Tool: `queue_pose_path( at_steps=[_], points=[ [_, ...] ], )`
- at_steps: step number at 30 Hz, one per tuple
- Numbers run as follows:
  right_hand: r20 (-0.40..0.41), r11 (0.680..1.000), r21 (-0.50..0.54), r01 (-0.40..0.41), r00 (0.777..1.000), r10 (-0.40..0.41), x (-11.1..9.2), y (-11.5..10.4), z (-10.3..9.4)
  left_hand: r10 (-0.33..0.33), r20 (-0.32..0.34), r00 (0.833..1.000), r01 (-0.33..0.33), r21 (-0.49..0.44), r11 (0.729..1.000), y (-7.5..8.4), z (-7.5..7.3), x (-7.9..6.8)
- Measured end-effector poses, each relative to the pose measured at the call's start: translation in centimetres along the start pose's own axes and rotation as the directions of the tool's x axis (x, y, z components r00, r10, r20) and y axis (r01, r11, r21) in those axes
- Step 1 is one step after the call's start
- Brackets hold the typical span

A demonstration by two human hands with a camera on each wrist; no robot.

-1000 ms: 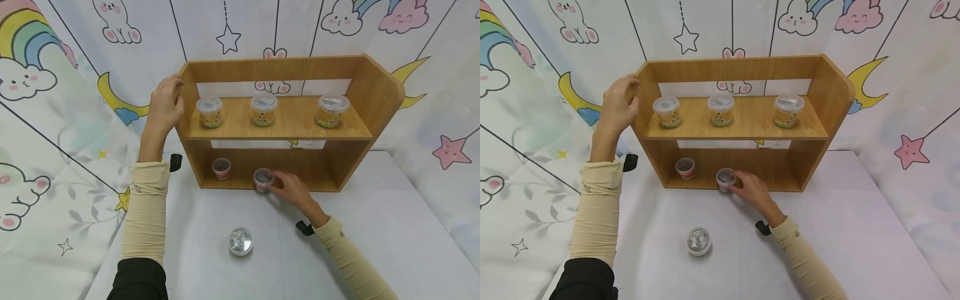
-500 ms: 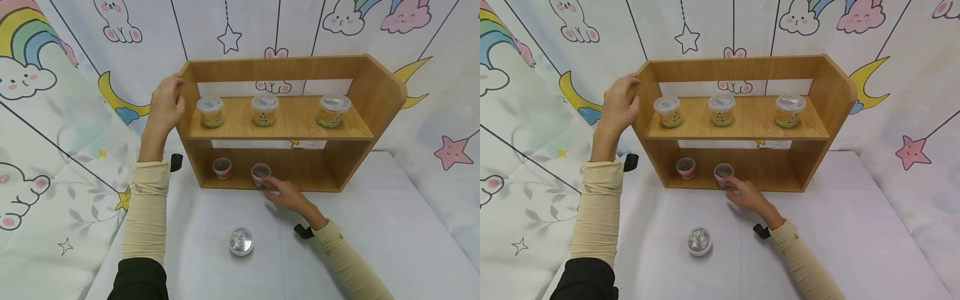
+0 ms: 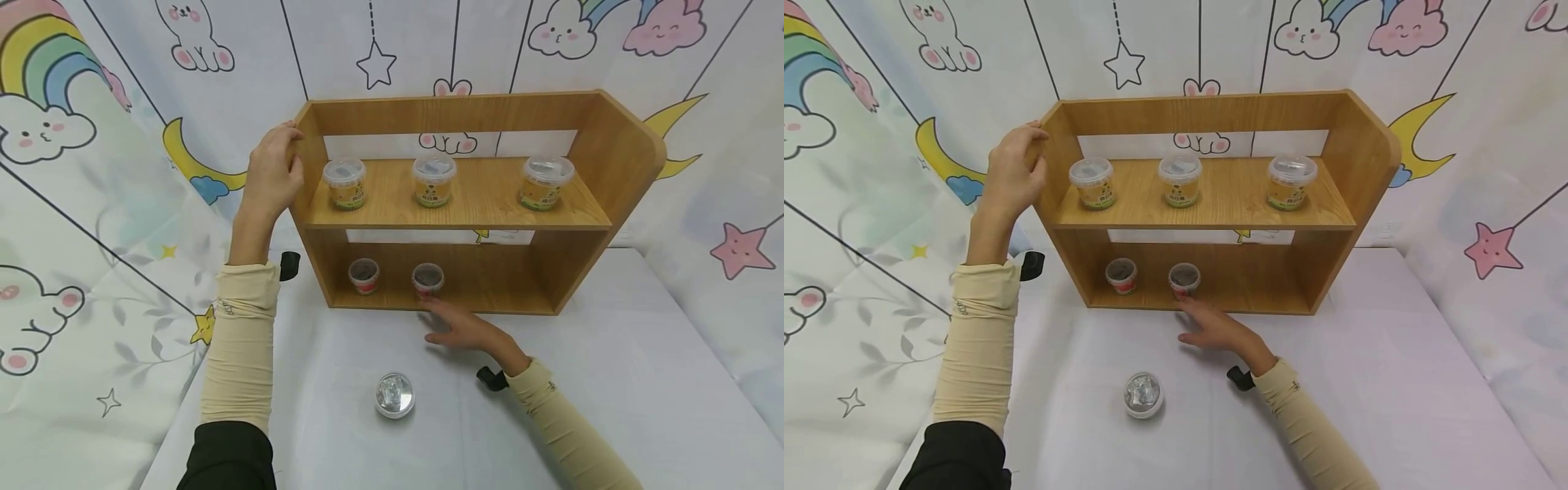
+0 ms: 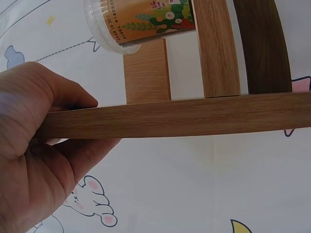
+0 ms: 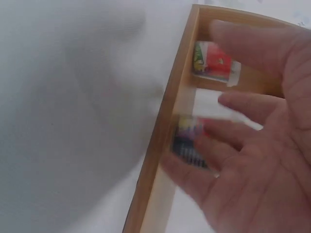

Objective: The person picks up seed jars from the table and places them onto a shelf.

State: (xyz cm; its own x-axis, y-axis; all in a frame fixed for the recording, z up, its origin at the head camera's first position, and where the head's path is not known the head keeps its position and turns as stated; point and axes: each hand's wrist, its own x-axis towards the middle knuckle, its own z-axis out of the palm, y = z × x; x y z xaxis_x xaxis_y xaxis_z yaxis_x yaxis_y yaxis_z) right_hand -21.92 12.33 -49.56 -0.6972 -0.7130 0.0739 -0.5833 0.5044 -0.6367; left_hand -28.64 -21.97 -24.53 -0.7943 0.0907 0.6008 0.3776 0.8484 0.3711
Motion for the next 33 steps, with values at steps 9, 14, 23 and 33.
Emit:
queue_pose_path(
  at_steps=[9,14,23,33],
  points=[
    [0.041,1.000,-0.006,0.012,0.999,-0.012,-0.8,-0.3,-0.3,-0.012,0.007,1.000,0.012,0.007,1.000,0.0,-0.1,-0.1],
    [0.018,1.000,-0.007,0.004,1.000,-0.004,-1.1,-0.9,-0.8,-0.024,0.007,1.000,0.024,0.008,1.000,-0.1,0.0,-0.1],
    [0.028,0.998,0.036,0.045,0.999,-0.046,-1.6,-2.5,-1.0,-0.021,0.011,1.000,0.021,0.006,1.000,-0.1,0.0,-0.1],
    [0.135,0.994,0.064,0.088,0.986,-0.096,-2.9,-5.4,-0.4,-0.017,0.012,1.000,0.017,0.010,1.000,0.1,-0.1,0.1]
  ],
)
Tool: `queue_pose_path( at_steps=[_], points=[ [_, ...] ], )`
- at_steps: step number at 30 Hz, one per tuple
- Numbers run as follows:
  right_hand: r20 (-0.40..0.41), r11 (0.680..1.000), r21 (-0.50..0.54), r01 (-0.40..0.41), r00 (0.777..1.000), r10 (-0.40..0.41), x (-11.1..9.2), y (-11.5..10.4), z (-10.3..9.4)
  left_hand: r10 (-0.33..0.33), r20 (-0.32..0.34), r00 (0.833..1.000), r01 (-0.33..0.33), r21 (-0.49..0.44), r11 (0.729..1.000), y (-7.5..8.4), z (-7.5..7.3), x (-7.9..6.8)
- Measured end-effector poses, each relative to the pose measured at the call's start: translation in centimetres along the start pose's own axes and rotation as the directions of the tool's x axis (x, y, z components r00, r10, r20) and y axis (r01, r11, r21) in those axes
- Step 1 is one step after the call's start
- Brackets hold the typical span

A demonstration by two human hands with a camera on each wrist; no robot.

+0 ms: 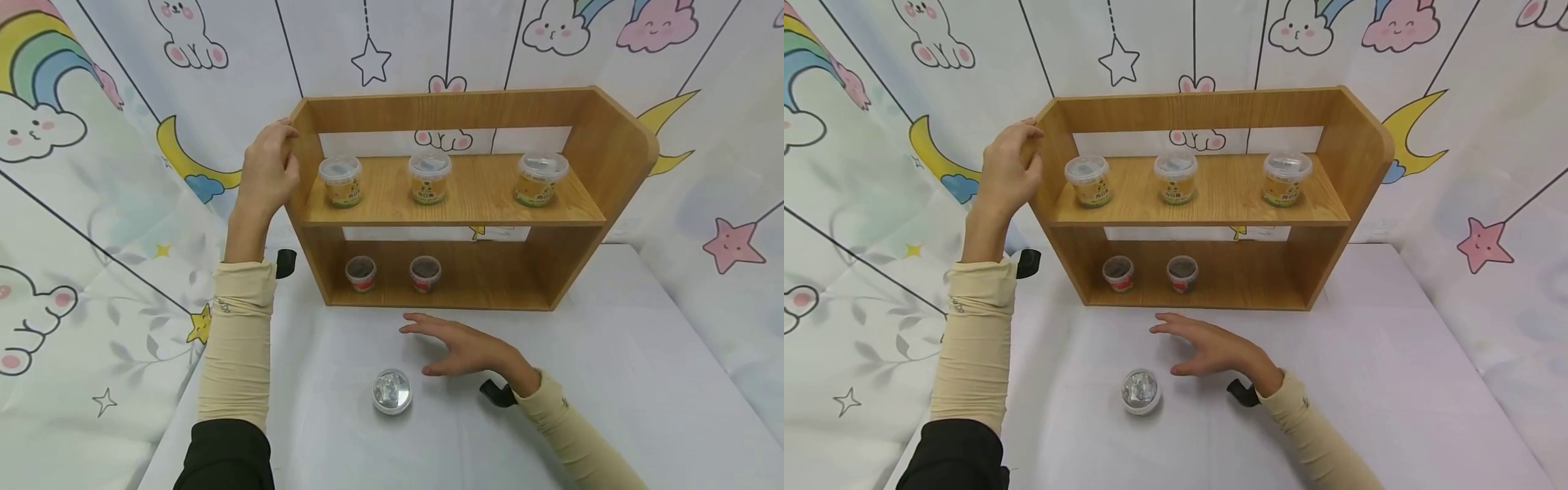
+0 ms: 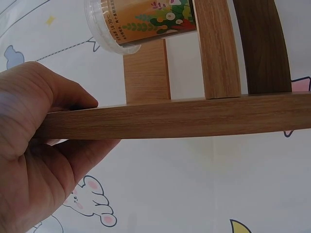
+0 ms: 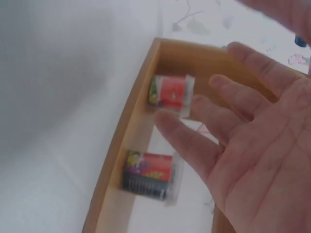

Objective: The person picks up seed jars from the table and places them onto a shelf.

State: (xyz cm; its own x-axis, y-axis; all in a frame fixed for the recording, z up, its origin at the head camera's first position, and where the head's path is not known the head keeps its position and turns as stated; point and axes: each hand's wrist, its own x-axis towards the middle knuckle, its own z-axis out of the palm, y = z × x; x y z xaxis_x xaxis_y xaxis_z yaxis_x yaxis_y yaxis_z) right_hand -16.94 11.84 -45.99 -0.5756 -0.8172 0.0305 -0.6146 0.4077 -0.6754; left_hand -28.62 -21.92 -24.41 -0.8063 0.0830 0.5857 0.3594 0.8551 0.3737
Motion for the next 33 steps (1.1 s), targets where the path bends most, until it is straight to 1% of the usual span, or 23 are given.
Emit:
queue_pose_path(
  at_steps=[5,13,23,27,33],
  points=[
    [0.037,0.998,0.033,0.056,0.998,-0.057,-0.5,-0.8,0.5,-0.013,0.001,1.000,0.013,-0.006,1.000,0.1,-0.1,0.0],
    [0.050,0.989,0.046,0.143,0.988,-0.145,-1.3,-1.2,1.5,-0.012,0.004,1.000,0.012,-0.005,1.000,0.1,-0.3,0.2],
    [0.046,0.982,0.132,0.137,0.988,-0.144,-1.5,-1.6,2.8,-0.026,0.015,1.000,0.026,-0.007,1.000,0.1,-0.1,0.1],
    [0.029,0.981,0.117,0.153,0.987,-0.157,-1.6,-1.5,3.3,-0.025,0.011,1.000,0.025,-0.003,1.000,0.2,-0.1,0.0],
    [-0.025,0.980,0.056,0.190,0.982,-0.189,-1.6,-1.6,4.3,-0.030,0.013,0.999,0.030,-0.007,1.000,0.2,-0.1,-0.1]
  ],
)
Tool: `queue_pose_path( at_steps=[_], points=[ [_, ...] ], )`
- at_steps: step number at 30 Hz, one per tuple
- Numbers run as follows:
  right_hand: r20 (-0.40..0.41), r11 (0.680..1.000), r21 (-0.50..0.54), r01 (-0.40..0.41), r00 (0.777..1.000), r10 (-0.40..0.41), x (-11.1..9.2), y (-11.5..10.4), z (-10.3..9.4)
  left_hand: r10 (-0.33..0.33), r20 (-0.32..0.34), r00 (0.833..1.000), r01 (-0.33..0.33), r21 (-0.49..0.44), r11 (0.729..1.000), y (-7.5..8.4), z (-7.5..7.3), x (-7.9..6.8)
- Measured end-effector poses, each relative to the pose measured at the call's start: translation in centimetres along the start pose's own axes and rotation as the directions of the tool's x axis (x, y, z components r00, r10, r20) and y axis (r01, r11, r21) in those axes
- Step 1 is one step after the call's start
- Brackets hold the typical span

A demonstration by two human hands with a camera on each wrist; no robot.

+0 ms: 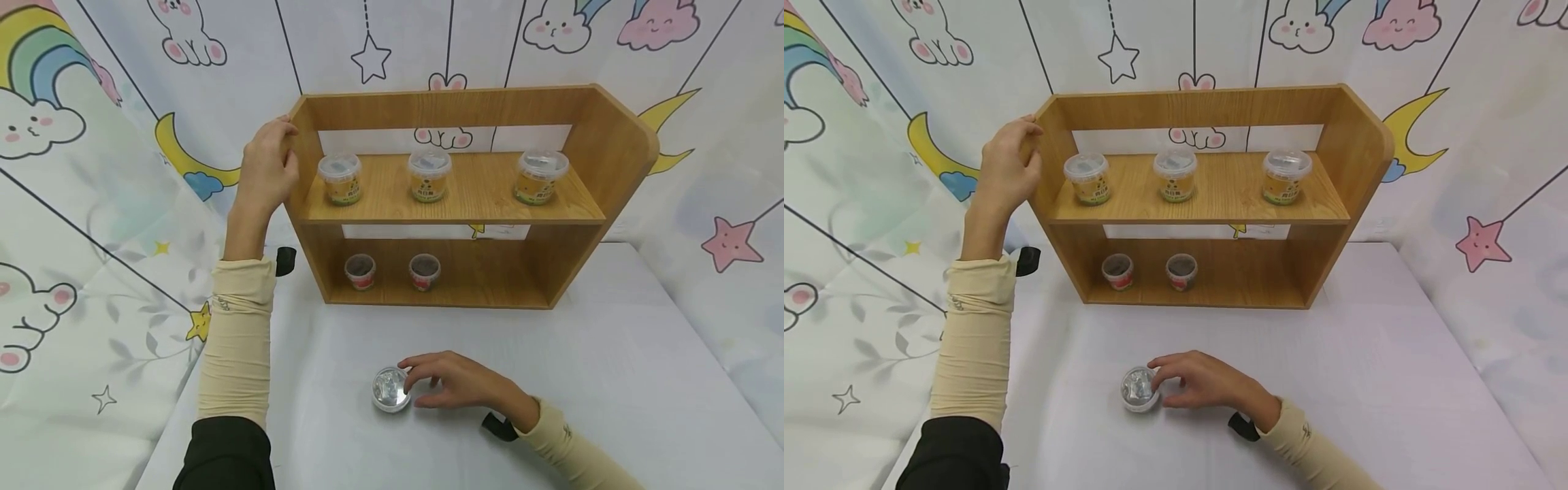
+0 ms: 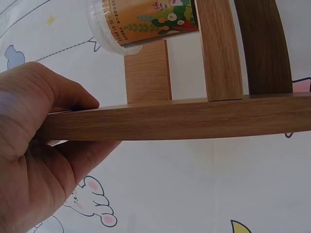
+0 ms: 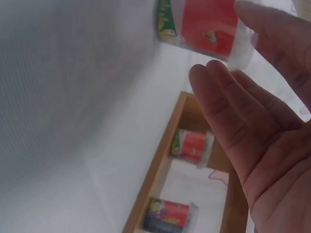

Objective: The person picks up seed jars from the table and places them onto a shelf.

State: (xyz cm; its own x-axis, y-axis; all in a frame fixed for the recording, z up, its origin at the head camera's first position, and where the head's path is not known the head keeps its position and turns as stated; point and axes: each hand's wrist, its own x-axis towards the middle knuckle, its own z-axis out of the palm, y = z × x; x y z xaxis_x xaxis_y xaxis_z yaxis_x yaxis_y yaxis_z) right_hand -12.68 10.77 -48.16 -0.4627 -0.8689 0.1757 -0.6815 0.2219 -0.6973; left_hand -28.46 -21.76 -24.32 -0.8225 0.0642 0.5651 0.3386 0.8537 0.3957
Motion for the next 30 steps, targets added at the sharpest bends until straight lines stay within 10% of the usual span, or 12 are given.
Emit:
queue_pose_path(
  at_steps=[30],
  points=[
    [-0.115,0.999,-0.011,-0.054,0.992,0.052,-1.4,-0.3,-1.2,-0.002,-0.001,1.000,0.002,-0.004,1.000,0.0,0.0,0.0]
  ],
)
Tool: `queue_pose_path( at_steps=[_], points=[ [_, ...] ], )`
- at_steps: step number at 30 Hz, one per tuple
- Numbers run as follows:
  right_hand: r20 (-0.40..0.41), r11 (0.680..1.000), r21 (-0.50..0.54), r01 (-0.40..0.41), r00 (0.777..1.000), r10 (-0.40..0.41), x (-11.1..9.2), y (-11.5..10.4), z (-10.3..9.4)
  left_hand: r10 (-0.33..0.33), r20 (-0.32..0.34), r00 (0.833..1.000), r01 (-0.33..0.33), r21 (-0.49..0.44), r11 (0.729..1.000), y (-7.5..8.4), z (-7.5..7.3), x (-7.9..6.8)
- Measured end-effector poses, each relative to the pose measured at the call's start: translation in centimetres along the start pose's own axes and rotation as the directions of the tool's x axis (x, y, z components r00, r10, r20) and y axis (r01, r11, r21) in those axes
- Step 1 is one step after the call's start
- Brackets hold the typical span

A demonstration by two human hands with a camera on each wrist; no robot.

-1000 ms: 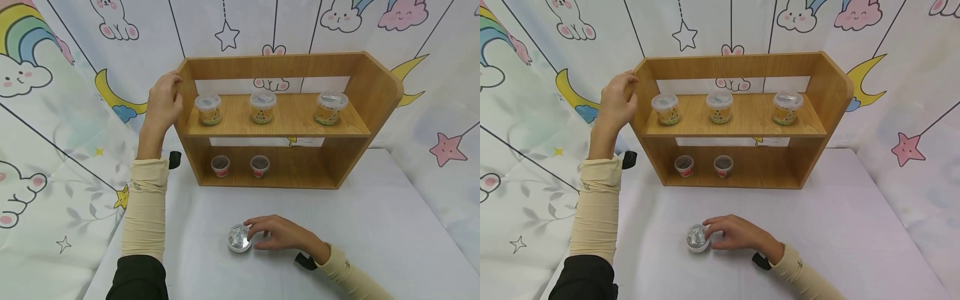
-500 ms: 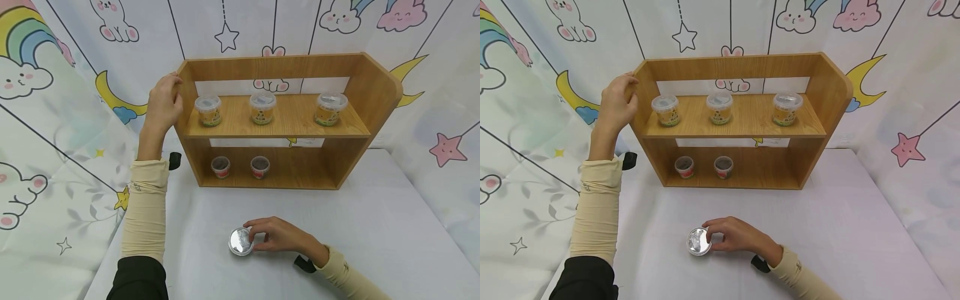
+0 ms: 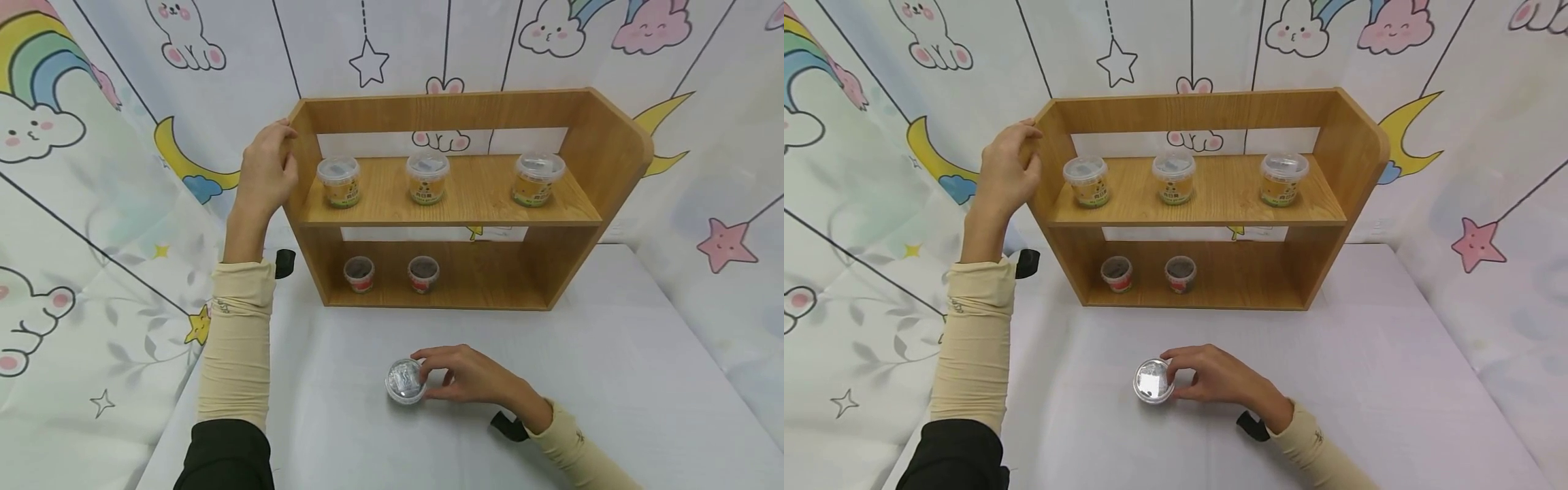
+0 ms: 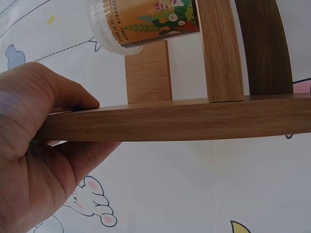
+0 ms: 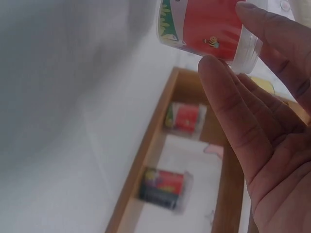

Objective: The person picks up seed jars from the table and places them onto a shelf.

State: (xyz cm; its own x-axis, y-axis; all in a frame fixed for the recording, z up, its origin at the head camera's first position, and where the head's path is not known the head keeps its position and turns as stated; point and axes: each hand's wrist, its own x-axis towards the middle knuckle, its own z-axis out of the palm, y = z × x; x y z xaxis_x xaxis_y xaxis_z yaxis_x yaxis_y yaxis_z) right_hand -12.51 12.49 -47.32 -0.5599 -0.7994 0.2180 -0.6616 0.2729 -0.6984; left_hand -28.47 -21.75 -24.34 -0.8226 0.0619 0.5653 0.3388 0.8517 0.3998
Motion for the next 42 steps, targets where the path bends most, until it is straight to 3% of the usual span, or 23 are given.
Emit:
queue_pose_path(
  at_steps=[7,16,31,42],
  points=[
    [-0.044,0.999,-0.006,-0.053,0.998,0.053,-1.0,0.6,-1.8,0.006,-0.006,1.000,-0.006,0.000,1.000,-0.2,0.0,-0.1],
    [-0.161,0.993,-0.082,-0.090,0.984,0.076,-3.1,2.0,-4.5,0.006,0.000,1.000,-0.006,-0.004,1.000,-0.2,0.1,-0.1],
    [-0.351,0.976,-0.129,-0.173,0.929,0.118,-6.6,4.7,-8.4,0.012,-0.005,1.000,-0.012,-0.005,1.000,-0.2,0.0,-0.1],
    [-0.423,0.953,-0.152,-0.263,0.888,0.178,-8.3,6.4,-10.5,0.014,-0.004,1.000,-0.014,-0.007,1.000,-0.1,0.0,0.0]
  ],
)
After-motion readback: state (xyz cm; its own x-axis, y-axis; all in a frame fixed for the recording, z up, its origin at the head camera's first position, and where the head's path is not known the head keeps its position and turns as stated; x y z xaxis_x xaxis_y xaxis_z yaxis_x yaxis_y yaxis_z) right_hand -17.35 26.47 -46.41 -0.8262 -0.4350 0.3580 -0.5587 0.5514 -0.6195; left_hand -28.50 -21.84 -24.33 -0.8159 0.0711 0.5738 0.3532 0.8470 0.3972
